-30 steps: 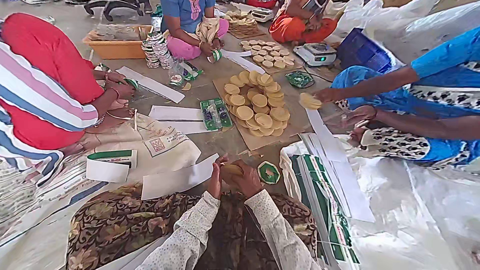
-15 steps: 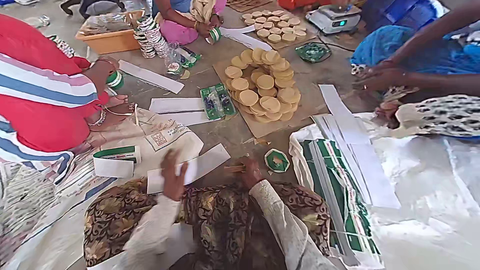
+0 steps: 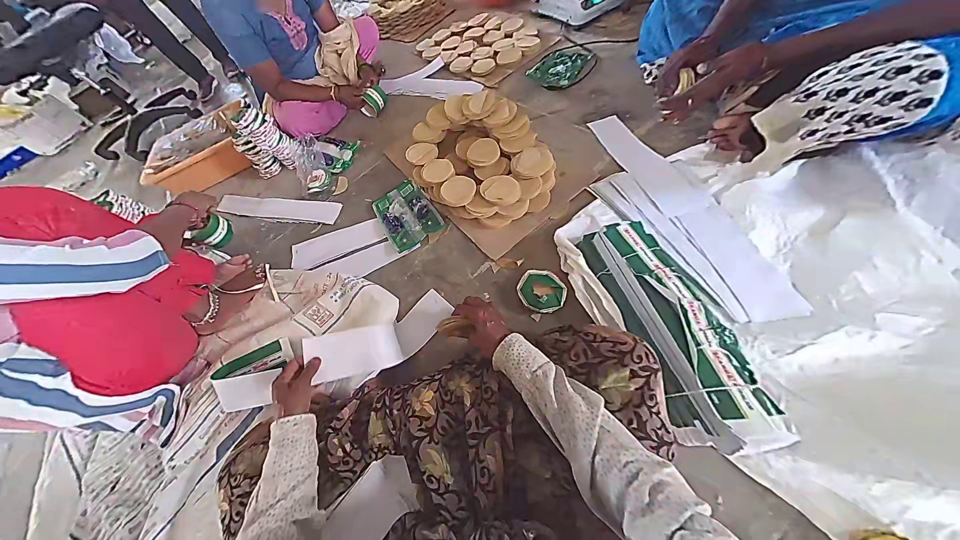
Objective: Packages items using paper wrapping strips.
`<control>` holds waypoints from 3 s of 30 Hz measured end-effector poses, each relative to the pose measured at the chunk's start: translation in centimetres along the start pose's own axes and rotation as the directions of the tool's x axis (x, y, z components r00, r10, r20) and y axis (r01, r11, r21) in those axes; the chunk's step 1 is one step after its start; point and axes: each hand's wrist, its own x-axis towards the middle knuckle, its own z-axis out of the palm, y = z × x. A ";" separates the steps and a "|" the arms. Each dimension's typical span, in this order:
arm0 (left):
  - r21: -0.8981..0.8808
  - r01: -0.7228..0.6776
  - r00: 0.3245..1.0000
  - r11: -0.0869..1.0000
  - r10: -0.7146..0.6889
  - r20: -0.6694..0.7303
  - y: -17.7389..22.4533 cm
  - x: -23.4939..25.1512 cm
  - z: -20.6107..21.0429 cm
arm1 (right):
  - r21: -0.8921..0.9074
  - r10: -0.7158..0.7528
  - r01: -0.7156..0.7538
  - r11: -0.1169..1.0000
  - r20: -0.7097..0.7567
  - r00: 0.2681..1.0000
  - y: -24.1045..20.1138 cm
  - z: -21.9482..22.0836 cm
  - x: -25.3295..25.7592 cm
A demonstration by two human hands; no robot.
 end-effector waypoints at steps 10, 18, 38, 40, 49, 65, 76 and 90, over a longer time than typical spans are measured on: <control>-0.103 -0.350 0.914 0.931 0.364 0.178 19.8 1.5 8.1 | 0.160 0.217 -0.195 0.968 -0.129 0.968 0.0 -1.7 -1.0; -0.633 -0.213 0.878 0.744 0.430 0.210 33.9 -4.6 16.3 | 0.113 0.235 -0.222 0.968 -0.113 0.965 -0.2 -1.7 -1.1; -0.425 0.207 0.950 0.881 -0.285 -0.128 0.2 1.4 10.1 | -0.246 0.107 -0.095 0.965 0.034 0.994 -2.4 -0.3 -1.4; -0.385 0.196 0.947 0.902 -0.276 -0.164 -0.5 1.5 9.4 | -0.241 0.064 -0.067 0.968 -0.021 0.998 -2.5 0.0 -1.8; -0.413 0.214 0.959 0.885 -0.271 -0.084 -1.3 1.1 9.0 | -0.222 0.222 -0.232 0.947 -0.069 0.973 -3.8 -0.6 -2.2; -0.426 0.286 0.946 0.858 -0.323 -0.014 -1.5 1.9 7.9 | -0.152 -0.149 0.104 0.983 -0.322 0.935 -1.8 2.0 -3.1; -0.423 0.302 0.944 0.854 -0.328 0.012 -2.0 1.7 7.5 | -0.115 -0.263 0.244 0.963 -0.195 0.945 -5.5 1.9 2.1; -0.270 -0.142 0.978 0.952 0.177 0.112 -0.2 1.1 8.9 | -0.112 -0.111 0.119 0.987 0.076 0.991 -6.0 6.5 8.4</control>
